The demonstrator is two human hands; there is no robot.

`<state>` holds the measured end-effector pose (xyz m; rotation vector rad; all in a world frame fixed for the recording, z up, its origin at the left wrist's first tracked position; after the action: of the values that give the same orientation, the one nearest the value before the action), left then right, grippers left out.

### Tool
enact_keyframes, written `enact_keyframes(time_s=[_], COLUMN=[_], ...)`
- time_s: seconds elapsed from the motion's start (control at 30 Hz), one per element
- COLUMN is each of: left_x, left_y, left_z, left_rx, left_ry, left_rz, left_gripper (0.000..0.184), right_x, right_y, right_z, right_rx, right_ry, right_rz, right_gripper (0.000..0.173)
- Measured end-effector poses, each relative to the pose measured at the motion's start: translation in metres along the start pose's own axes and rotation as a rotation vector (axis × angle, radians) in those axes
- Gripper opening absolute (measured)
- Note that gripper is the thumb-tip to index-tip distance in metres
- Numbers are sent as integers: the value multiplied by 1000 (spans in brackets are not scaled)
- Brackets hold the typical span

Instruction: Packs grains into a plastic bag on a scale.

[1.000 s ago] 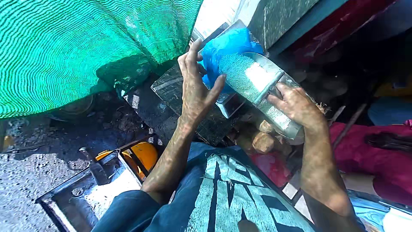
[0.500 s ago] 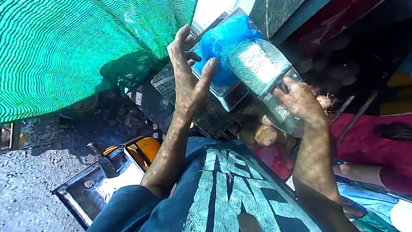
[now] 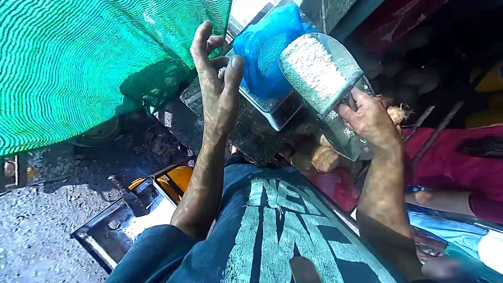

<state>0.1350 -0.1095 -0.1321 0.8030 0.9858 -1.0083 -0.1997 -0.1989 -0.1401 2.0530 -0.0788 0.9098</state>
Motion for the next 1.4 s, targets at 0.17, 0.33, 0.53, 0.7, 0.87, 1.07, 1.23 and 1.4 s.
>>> enact_keyframes(time_s=[0.17,0.33,0.53,0.7,0.87,1.07,1.23,1.4], left_x=[4,6,-39,-50,-14,27,25,-2], left_y=[33,60,13,-58,-154,-191,-190,-171], left_z=[-4,3,54,88,112,117,123,154], left_rx=[77,372,699,905,1175,1551,1602,1293], left_ry=[0,139,-78,-320,-562,-573,-730,-667], left_rz=[65,423,772,1072,1250,1479,1366,1102], left_gripper=[72,92,74,39,54,42,21,21], right_x=[-19,-35,-65,-91,-107,-99,-74,-42], right_y=[-4,-6,-12,-30,-57,-90,-124,-164], right_z=[-30,-49,-92,-134,-167,-191,-211,-248], right_rx=[-134,-248,-314,-315,-333,-398,-460,-522], right_ry=[-81,-114,-165,-278,-237,-377,-537,-747], right_rz=[29,84,145,189,277,249,315,391], right_gripper=[30,29,37,38,36,38,43,44])
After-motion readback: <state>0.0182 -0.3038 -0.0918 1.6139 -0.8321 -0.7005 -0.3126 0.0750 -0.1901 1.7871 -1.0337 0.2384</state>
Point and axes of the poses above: each hand's wrist, its own z-axis towards the middle knuckle, its own y-axis out of the back of the hand, x = y × z, the point moved 5 cm from there along z, towards the middle knuckle, and after that the axes turned 13 degrees about x, right-handed, at the moved point
